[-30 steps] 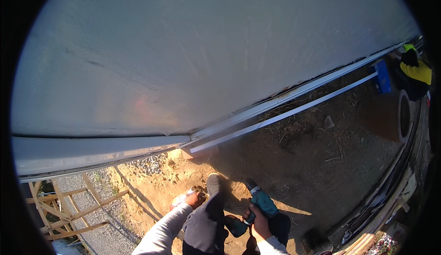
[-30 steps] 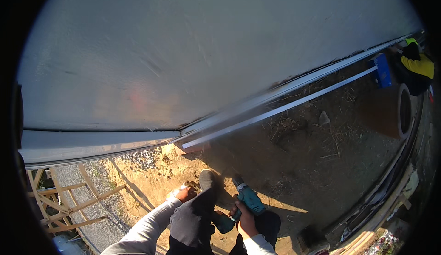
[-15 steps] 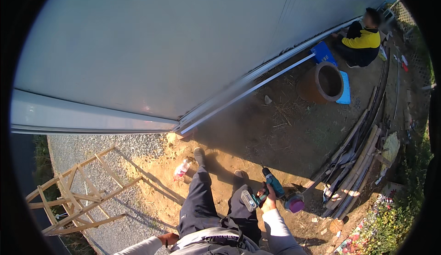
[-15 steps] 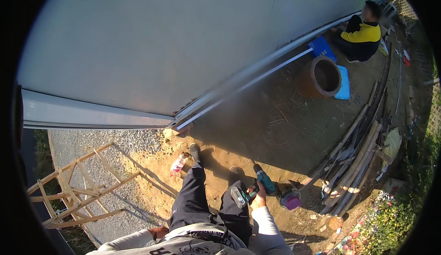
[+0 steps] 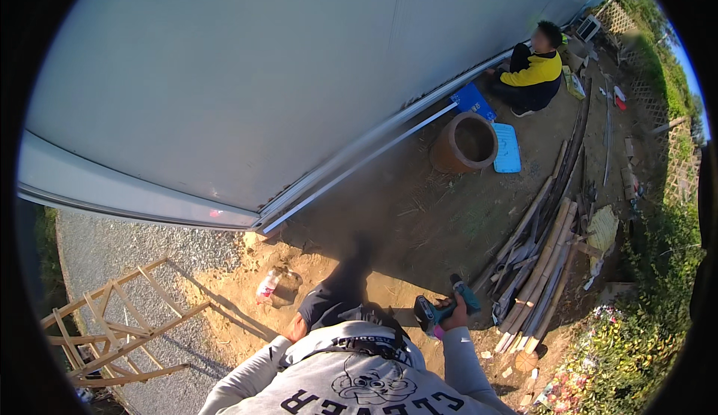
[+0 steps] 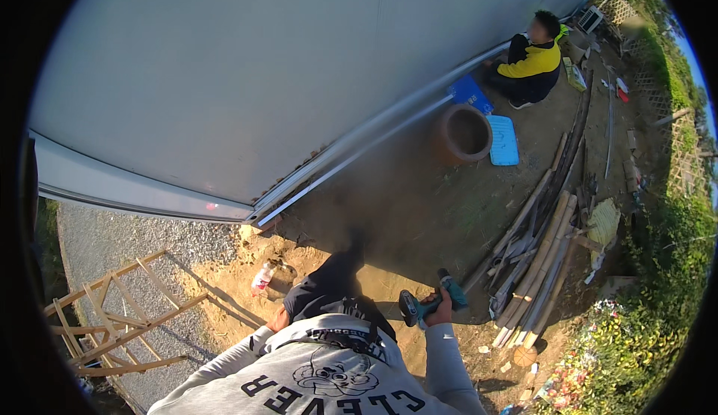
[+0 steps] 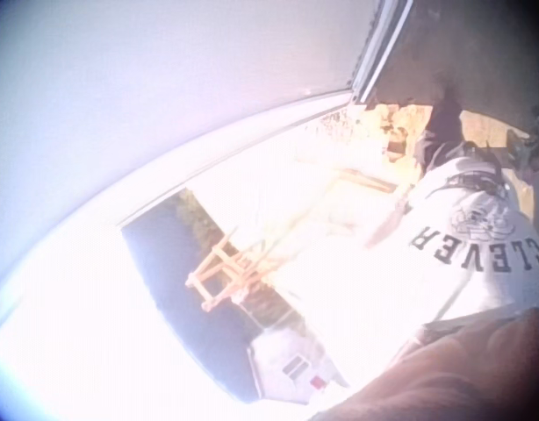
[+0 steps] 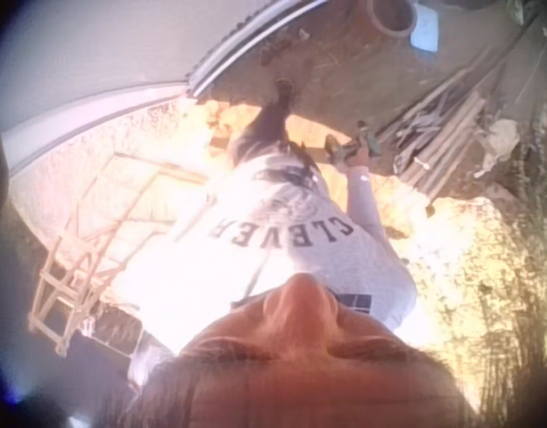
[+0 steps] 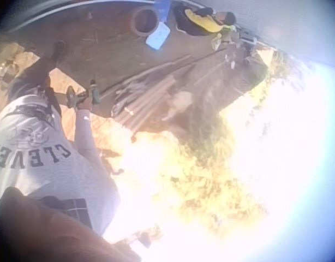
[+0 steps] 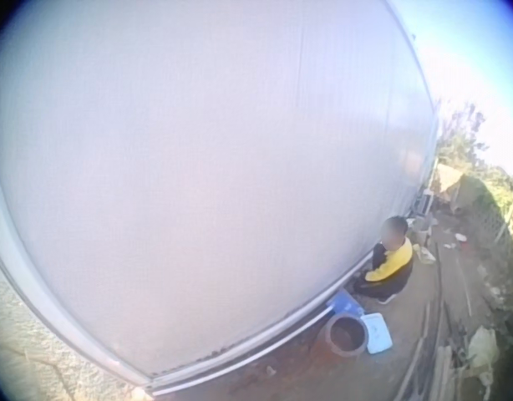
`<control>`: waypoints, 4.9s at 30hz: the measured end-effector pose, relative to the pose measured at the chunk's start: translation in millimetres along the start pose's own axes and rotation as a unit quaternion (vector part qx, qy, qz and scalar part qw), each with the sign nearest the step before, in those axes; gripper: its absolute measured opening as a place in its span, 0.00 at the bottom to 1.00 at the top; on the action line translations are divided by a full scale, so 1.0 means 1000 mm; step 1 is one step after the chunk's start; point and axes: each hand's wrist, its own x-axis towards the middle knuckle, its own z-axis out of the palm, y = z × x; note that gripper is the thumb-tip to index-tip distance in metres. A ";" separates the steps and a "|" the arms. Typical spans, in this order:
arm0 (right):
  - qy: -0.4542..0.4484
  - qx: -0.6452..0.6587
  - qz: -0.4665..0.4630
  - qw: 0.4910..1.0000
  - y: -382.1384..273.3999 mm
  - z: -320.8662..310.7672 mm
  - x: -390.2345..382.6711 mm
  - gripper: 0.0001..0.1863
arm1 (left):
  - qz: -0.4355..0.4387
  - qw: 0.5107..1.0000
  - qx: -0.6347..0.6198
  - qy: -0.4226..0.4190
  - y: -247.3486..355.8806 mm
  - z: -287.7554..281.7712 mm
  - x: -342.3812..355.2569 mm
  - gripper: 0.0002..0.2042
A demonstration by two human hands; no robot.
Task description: The person uses a cordless drill to fasten a long metal trim strip along the base of a translucent wall. They move along the wall, repositioning items like a large pot and a plastic bag to reach new sections, and continue drilling screws into the trim at regular intervals.
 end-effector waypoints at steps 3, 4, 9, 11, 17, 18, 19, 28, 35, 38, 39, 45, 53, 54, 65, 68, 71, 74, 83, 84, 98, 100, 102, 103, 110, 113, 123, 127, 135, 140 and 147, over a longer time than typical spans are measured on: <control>-0.003 -0.021 0.022 1.000 -0.016 0.028 0.018 0.10 | 0.019 0.995 0.027 -0.095 0.064 0.013 0.088 0.22; 0.006 -0.033 0.030 0.999 -0.022 0.038 0.021 0.10 | 0.025 0.992 0.056 -0.113 0.081 0.022 0.127 0.22; 0.000 -0.094 0.021 0.995 -0.082 0.110 0.017 0.11 | -0.001 0.947 0.260 -0.186 0.126 0.058 0.279 0.20; -0.026 -0.071 0.041 0.996 -0.111 0.139 0.010 0.10 | -0.018 0.920 0.323 -0.222 0.137 0.072 0.318 0.19; -0.010 -0.092 -0.006 0.996 -0.184 0.184 0.003 0.10 | -0.039 0.854 0.423 -0.301 0.181 0.099 0.394 0.17; -0.006 -0.082 -0.005 0.997 -0.196 0.186 0.007 0.11 | -0.041 0.847 0.432 -0.308 0.189 0.105 0.405 0.16; -0.022 -0.074 0.001 0.997 -0.208 0.188 0.014 0.11 | -0.044 0.838 0.442 -0.317 0.195 0.111 0.414 0.16; -0.043 -0.125 0.091 0.987 -0.351 0.243 0.123 0.12 | -0.091 0.782 0.500 -0.360 0.266 0.196 0.462 0.14; -0.091 -0.242 0.102 0.961 -0.465 0.296 0.171 0.11 | -0.138 0.730 0.523 -0.419 0.339 0.222 0.415 0.12; -0.098 -0.283 0.107 0.948 -0.491 0.312 0.184 0.11 | -0.077 0.786 0.508 -0.344 0.369 0.215 0.389 0.11; -0.093 -0.294 0.105 0.945 -0.497 0.319 0.188 0.11 | -0.041 0.811 0.498 -0.303 0.378 0.214 0.384 0.10; -0.145 -0.385 0.055 0.910 -0.506 0.344 0.193 0.12 | -0.102 0.982 0.153 0.037 0.429 0.215 0.371 0.08; -0.262 -0.514 -0.070 0.814 -0.425 0.394 0.216 0.18 | -0.223 0.963 -0.139 0.058 0.438 0.144 0.577 0.13; -0.283 -0.508 -0.073 0.810 -0.414 0.406 0.222 0.20 | -0.222 0.952 -0.205 0.041 0.440 0.144 0.621 0.13; -0.253 -0.328 -0.070 0.908 -0.235 0.449 0.456 0.18 | -0.165 0.864 -0.469 0.077 0.309 0.194 0.911 0.21; -0.283 -0.478 -0.192 0.809 -0.203 0.421 0.510 0.17 | -0.136 0.889 -0.424 0.106 0.280 0.205 0.914 0.23; -0.311 -0.426 -0.180 0.830 -0.169 0.392 0.552 0.17 | -0.105 0.893 -0.411 0.150 0.257 0.218 0.932 0.23; -0.256 -0.251 -0.031 0.933 -0.130 0.372 0.592 0.18 | -0.098 0.888 -0.413 0.178 0.224 0.230 0.960 0.19; -0.300 -0.478 -0.250 0.787 -0.060 0.359 0.784 0.20 | -0.145 0.892 -0.387 0.182 0.055 0.217 1.087 0.16; -0.292 -0.473 -0.211 0.804 -0.052 0.365 0.802 0.19 | -0.123 0.881 -0.422 0.172 0.043 0.211 1.102 0.16; -0.299 -0.154 0.087 0.938 -0.002 0.388 0.960 0.08 | 0.055 0.978 -0.196 0.043 -0.051 0.198 1.240 0.18; -0.287 -0.138 0.086 0.944 0.003 0.389 0.960 0.12 | 0.125 0.990 -0.049 0.031 -0.065 0.200 1.242 0.16; -0.280 -0.131 0.086 0.947 0.006 0.390 0.963 0.11 | 0.096 0.993 -0.058 0.029 -0.076 0.203 1.242 0.15; -0.283 -0.129 0.090 0.946 0.008 0.393 0.966 0.09 | 0.059 0.994 -0.081 0.040 -0.080 0.203 1.242 0.15; -0.322 -0.110 0.106 0.934 0.016 0.399 0.971 0.07 | 0.027 0.983 -0.172 0.048 -0.090 0.184 1.254 0.18; -0.364 -0.121 0.056 0.922 0.013 0.403 0.966 0.06 | -0.049 0.942 -0.324 0.078 -0.094 0.176 1.256 0.16; -0.375 -0.116 0.022 0.920 0.008 0.402 0.967 0.06 | -0.132 0.910 -0.375 0.119 -0.053 0.180 1.245 0.15; -0.375 -0.112 0.017 0.920 0.007 0.401 0.966 0.06 | -0.041 0.972 -0.229 0.037 -0.049 0.192 1.226 0.18; -0.366 -0.099 0.011 0.925 0.006 0.397 0.969 0.06 | -0.044 0.980 -0.186 0.050 -0.043 0.188 1.229 0.14; -0.363 -0.097 0.012 0.927 0.006 0.393 0.971 0.05 | -0.083 0.963 -0.248 0.072 -0.039 0.189 1.229 0.14; -0.358 -0.105 0.018 0.928 0.010 0.392 0.973 0.05 | -0.108 0.945 -0.294 0.093 -0.040 0.191 1.232 0.15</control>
